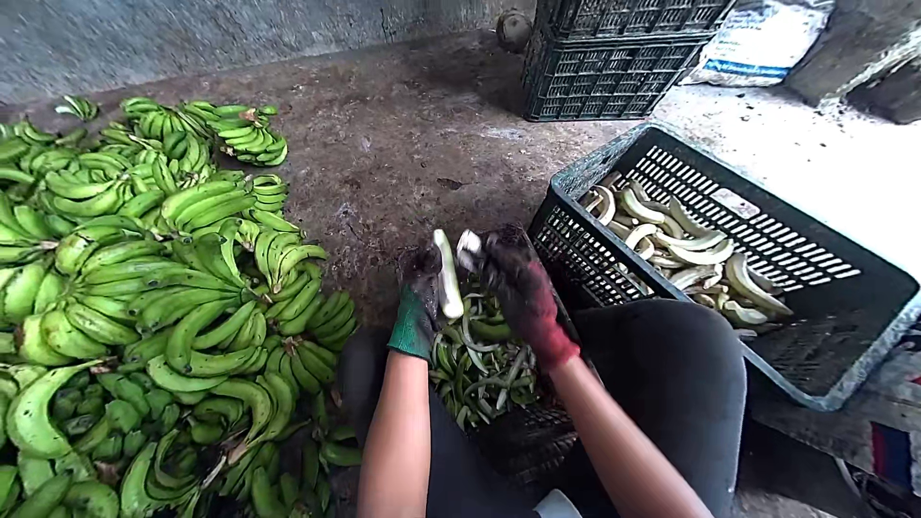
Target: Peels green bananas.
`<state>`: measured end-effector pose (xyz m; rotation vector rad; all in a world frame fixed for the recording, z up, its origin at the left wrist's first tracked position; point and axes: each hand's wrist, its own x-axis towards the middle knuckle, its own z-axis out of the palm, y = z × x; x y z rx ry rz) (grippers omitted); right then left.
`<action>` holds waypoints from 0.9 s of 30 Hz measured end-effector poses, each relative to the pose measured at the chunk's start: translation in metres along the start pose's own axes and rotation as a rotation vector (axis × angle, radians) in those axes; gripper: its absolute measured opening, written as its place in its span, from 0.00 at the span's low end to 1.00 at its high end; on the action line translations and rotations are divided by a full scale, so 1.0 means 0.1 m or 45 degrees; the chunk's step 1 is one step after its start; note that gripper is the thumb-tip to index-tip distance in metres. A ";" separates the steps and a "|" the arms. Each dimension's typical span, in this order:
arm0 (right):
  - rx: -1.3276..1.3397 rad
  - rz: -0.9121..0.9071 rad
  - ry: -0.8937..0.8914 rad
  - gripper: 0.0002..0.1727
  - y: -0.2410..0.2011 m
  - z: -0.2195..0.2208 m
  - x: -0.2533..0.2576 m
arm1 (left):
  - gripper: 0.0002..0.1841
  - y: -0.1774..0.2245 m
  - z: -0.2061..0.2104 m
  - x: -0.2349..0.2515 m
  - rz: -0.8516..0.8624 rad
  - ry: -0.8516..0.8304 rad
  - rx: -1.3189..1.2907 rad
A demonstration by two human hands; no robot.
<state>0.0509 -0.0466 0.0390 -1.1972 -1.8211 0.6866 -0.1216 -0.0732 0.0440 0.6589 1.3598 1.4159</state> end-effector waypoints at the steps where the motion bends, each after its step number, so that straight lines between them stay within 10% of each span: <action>1: 0.045 0.009 -0.063 0.18 -0.02 0.09 -0.24 | 0.16 -0.01 0.00 0.01 0.008 0.021 -0.071; 9: -0.378 0.090 -0.022 0.20 0.08 -0.08 0.30 | 0.23 0.00 0.06 -0.23 -0.270 -0.076 0.027; 18: -0.035 0.046 -0.018 0.21 -0.01 0.26 -0.35 | 0.18 -0.02 0.33 0.12 0.157 0.357 -0.275; 27: -0.042 -0.012 -0.405 0.19 0.48 0.02 0.49 | 0.13 0.23 -0.05 -0.02 0.036 -0.341 0.436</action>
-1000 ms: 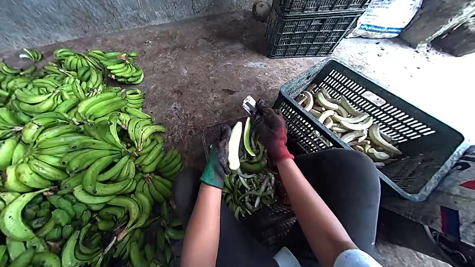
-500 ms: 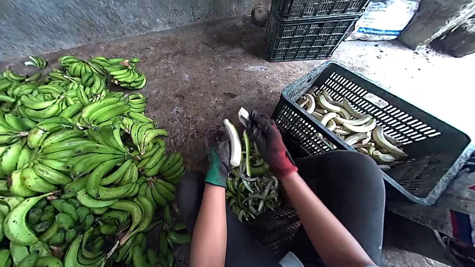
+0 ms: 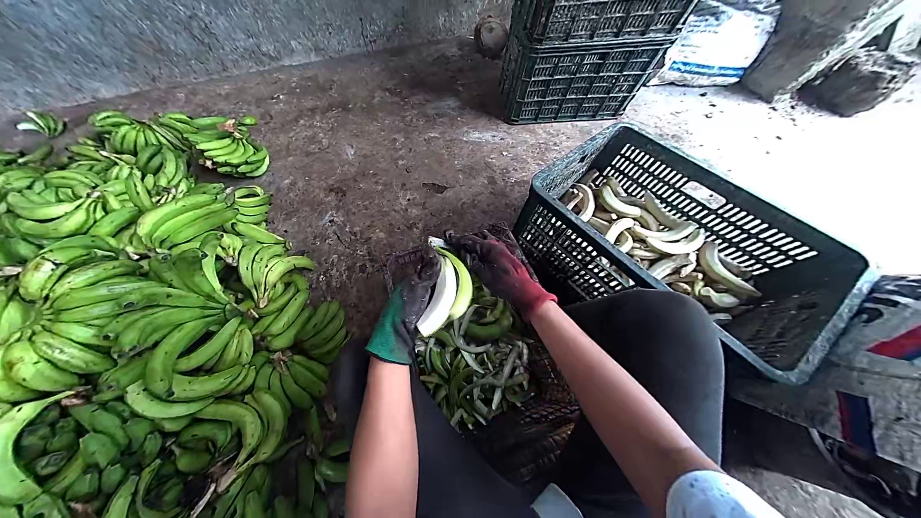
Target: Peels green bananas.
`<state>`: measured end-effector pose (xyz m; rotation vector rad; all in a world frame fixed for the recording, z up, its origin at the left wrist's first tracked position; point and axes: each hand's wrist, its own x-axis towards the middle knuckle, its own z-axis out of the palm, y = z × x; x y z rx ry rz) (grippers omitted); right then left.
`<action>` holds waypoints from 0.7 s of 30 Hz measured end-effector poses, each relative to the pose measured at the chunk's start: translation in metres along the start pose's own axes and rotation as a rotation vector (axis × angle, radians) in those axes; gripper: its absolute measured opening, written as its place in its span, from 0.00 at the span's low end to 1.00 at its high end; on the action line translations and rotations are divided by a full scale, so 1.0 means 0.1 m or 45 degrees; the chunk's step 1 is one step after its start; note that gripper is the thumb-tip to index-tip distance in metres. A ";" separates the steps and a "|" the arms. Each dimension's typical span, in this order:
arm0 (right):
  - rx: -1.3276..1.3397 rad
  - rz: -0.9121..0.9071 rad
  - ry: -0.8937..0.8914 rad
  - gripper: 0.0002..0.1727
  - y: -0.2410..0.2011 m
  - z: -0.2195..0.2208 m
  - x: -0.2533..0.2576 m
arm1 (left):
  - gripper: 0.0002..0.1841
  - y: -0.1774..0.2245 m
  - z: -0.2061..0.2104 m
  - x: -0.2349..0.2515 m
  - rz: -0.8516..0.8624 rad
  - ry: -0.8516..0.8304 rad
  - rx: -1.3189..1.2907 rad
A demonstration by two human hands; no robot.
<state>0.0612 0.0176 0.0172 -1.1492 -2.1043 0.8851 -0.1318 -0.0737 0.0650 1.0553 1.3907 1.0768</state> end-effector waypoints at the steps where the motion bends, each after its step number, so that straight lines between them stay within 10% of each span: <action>1: -0.004 0.036 0.028 0.20 0.08 0.02 -0.01 | 0.12 -0.04 -0.01 -0.01 0.033 -0.082 -0.021; 9: -0.187 0.044 0.319 0.19 -0.42 0.33 -0.65 | 0.21 -0.20 0.20 0.24 -0.018 0.480 -0.861; 21: -0.306 0.179 0.094 0.20 -0.36 0.04 -0.15 | 0.20 -0.24 0.01 -0.05 0.002 0.115 -0.291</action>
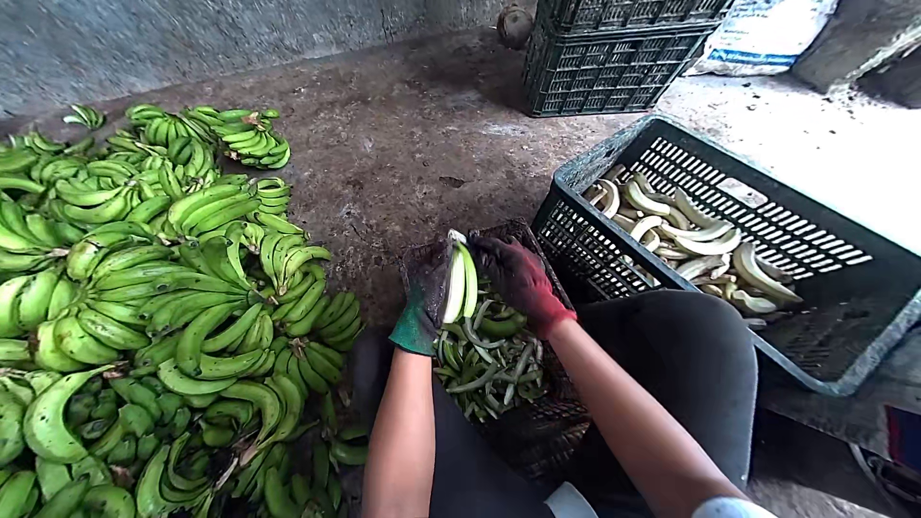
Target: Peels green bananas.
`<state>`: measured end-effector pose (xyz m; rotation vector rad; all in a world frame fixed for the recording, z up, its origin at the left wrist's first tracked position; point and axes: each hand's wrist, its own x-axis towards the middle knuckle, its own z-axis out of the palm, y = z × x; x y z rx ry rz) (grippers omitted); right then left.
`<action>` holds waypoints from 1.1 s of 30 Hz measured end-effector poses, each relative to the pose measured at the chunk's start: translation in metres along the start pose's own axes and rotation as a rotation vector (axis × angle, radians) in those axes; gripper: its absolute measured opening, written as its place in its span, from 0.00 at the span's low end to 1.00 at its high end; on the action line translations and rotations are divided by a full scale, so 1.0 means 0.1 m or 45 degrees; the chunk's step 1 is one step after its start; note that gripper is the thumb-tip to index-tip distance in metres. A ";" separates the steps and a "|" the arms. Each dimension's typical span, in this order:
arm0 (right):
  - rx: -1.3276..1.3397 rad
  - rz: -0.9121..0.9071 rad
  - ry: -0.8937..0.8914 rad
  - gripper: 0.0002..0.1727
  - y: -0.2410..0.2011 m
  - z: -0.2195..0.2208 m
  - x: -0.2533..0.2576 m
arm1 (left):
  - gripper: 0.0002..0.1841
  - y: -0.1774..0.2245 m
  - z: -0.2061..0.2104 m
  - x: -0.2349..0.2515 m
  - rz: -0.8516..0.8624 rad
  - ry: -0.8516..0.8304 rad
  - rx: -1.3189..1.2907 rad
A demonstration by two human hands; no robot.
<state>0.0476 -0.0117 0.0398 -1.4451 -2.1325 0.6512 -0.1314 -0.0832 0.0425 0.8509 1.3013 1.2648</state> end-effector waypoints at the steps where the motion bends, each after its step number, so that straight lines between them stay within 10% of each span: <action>1: 0.049 0.055 -0.012 0.20 0.06 -0.02 0.04 | 0.19 0.01 -0.02 -0.01 -0.002 -0.059 -0.036; 10: 0.007 -0.327 0.225 0.20 -0.27 0.14 -0.68 | 0.19 0.15 0.06 0.13 -0.019 0.140 -0.612; 18: 0.633 0.119 0.153 0.22 0.10 0.00 -0.07 | 0.28 0.17 0.06 0.10 -0.227 -0.241 -0.966; 24: 0.214 0.025 -0.415 0.19 0.48 -0.74 -0.23 | 0.19 0.37 0.29 -0.18 0.382 0.513 -0.172; 27: 0.186 0.144 -0.466 0.18 0.60 -0.70 -0.32 | 0.27 0.44 0.96 0.40 1.352 0.167 -0.228; 29: 0.365 0.337 -0.228 0.15 0.33 -0.78 -0.39 | 0.17 0.96 1.55 0.24 0.773 0.173 -0.316; 31: 0.631 0.497 0.024 0.19 0.28 -0.91 -0.39 | 0.23 0.46 1.49 0.57 1.174 0.150 0.221; 33: 0.810 0.538 0.193 0.22 0.34 -1.01 -0.46 | 0.26 0.24 1.26 0.43 0.594 0.052 0.899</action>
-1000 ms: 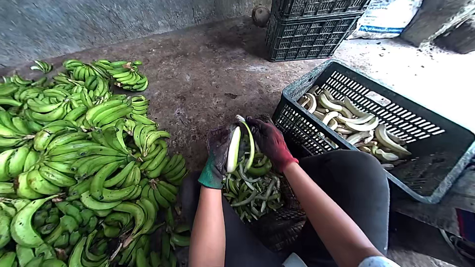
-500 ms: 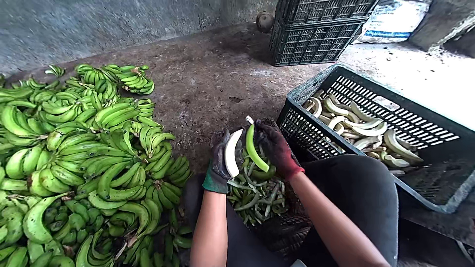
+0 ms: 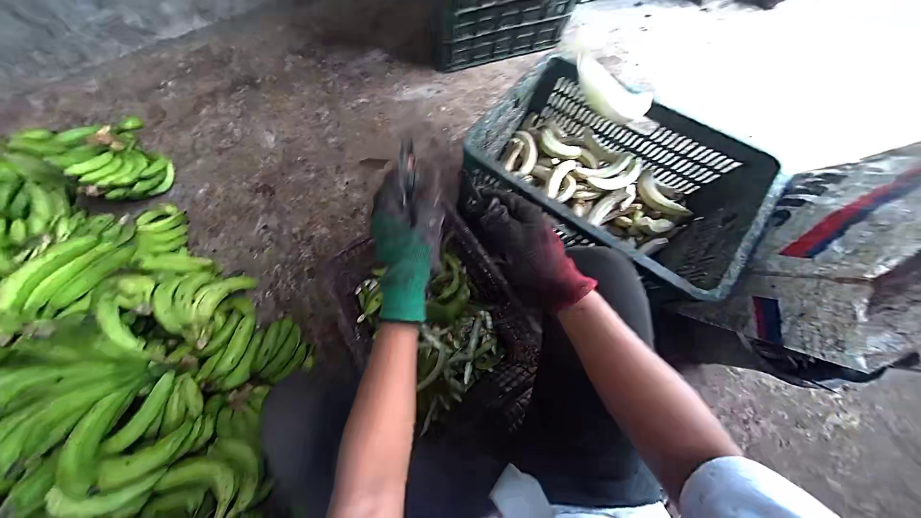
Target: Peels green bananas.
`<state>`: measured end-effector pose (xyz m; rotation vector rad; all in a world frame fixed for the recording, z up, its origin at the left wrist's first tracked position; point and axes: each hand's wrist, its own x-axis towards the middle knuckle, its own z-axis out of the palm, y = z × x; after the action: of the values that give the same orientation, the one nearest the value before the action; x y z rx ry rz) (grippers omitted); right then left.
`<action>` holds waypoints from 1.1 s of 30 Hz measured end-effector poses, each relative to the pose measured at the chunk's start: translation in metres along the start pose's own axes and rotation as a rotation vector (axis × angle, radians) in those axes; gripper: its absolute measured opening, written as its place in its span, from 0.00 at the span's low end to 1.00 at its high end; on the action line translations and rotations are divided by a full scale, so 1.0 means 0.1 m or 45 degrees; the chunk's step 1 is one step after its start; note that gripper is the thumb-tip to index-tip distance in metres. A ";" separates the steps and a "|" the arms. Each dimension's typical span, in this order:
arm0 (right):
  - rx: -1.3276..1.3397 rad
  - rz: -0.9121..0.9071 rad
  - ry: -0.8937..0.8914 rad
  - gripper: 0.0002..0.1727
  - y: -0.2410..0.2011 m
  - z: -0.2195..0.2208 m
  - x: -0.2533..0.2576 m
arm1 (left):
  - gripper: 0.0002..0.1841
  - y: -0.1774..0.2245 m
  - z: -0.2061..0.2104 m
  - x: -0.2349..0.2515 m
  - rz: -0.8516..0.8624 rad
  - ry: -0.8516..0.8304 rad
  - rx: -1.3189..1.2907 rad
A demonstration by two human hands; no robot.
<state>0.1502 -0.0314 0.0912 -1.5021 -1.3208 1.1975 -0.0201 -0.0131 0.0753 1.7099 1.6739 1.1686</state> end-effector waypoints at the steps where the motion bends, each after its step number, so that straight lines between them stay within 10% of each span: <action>1: 0.027 0.021 0.020 0.22 0.02 -0.02 -0.06 | 0.27 -0.15 0.13 -0.03 -0.206 -0.254 0.211; 5: -0.021 -0.027 -0.164 0.21 -0.03 0.07 0.10 | 0.24 -0.74 1.03 -0.51 -0.385 -0.936 0.826; 11: 0.162 -0.138 -0.242 0.22 0.09 0.01 0.20 | 0.37 -1.36 1.38 -1.01 -0.433 -0.975 1.001; 15: 0.073 -0.088 -0.199 0.24 0.23 0.00 0.25 | 0.32 -1.15 0.97 -0.57 -0.768 -1.017 0.351; 18: 0.170 -0.073 -0.154 0.25 0.14 -0.01 0.21 | 0.25 -0.63 0.38 -0.38 -0.811 -0.605 -0.281; 24: 0.374 -0.011 -0.099 0.19 0.05 -0.06 0.09 | 0.43 0.11 -0.83 -0.32 -0.063 -0.254 -1.165; 26: 0.396 0.026 -0.124 0.16 0.03 -0.06 0.05 | 0.31 -0.03 -0.81 -0.34 -0.216 -0.316 -1.604; 29: 0.341 0.032 -0.252 0.20 0.08 -0.04 -0.06 | 0.38 -0.50 -0.46 -0.39 -0.541 -0.666 -2.169; 33: 0.398 0.188 -0.293 0.14 0.26 0.19 -0.39 | 0.14 -0.42 -0.40 -0.41 -0.466 0.015 -1.837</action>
<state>0.1380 -0.0745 0.0673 -1.2811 -1.1164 1.6302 -0.0718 -0.0559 0.0517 0.4523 0.6229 1.5402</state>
